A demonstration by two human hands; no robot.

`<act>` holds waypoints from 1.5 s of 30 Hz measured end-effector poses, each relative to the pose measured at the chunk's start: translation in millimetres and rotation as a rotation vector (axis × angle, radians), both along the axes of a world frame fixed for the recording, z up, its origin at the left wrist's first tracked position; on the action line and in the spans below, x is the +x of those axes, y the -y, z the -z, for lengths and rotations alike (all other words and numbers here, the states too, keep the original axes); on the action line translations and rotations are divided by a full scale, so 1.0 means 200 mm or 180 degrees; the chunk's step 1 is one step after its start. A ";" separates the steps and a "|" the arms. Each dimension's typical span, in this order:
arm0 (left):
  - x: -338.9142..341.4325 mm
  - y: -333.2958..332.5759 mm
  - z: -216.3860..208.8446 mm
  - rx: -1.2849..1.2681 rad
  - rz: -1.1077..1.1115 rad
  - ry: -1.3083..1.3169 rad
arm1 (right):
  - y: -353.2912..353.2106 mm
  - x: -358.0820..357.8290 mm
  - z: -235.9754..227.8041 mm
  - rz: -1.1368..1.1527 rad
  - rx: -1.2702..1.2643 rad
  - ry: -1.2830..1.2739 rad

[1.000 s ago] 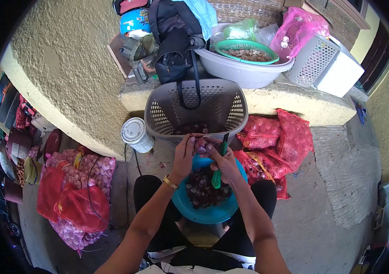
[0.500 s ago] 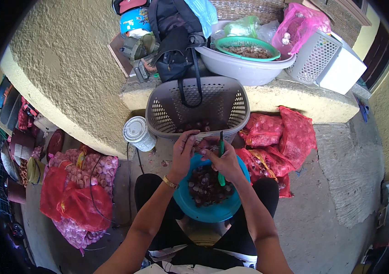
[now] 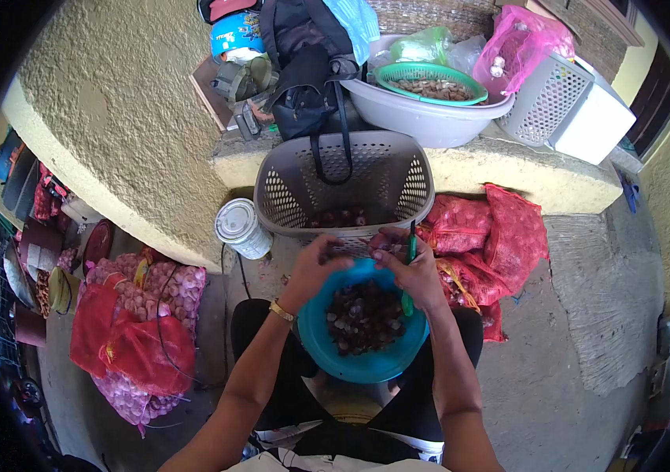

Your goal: The person peels an onion with a knife, dropping the skins into a blue bowl, and then places the peeled onion into a grey basket.

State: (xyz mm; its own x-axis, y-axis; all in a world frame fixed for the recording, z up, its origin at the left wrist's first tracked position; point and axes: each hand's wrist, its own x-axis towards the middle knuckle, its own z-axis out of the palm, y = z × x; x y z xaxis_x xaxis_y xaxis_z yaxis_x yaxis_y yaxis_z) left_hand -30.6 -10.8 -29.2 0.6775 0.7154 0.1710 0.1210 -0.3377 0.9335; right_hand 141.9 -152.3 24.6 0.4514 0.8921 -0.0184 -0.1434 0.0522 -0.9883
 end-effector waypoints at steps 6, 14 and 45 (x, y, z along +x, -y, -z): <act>-0.04 0.06 0.05 0.1090 0.1196 -0.1382 | -0.02 -0.01 0.02 -0.0229 -0.0250 0.0069; -0.01 0.06 -0.02 0.0324 0.0846 -0.1325 | -0.04 -0.01 0.08 -0.0287 -0.0288 0.0147; 0.06 0.10 -0.12 -0.1414 0.0852 0.0901 | -0.01 -0.07 0.09 -0.0135 -0.0376 0.0065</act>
State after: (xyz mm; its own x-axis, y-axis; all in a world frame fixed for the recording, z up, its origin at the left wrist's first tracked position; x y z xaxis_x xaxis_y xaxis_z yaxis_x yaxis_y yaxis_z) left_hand -18.1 -30.6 -4.4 0.8160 0.5703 0.0947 -0.1890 0.1085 0.9760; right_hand 127.4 -149.5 6.0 0.4146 0.9026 -0.1157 -0.1227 -0.0706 -0.9899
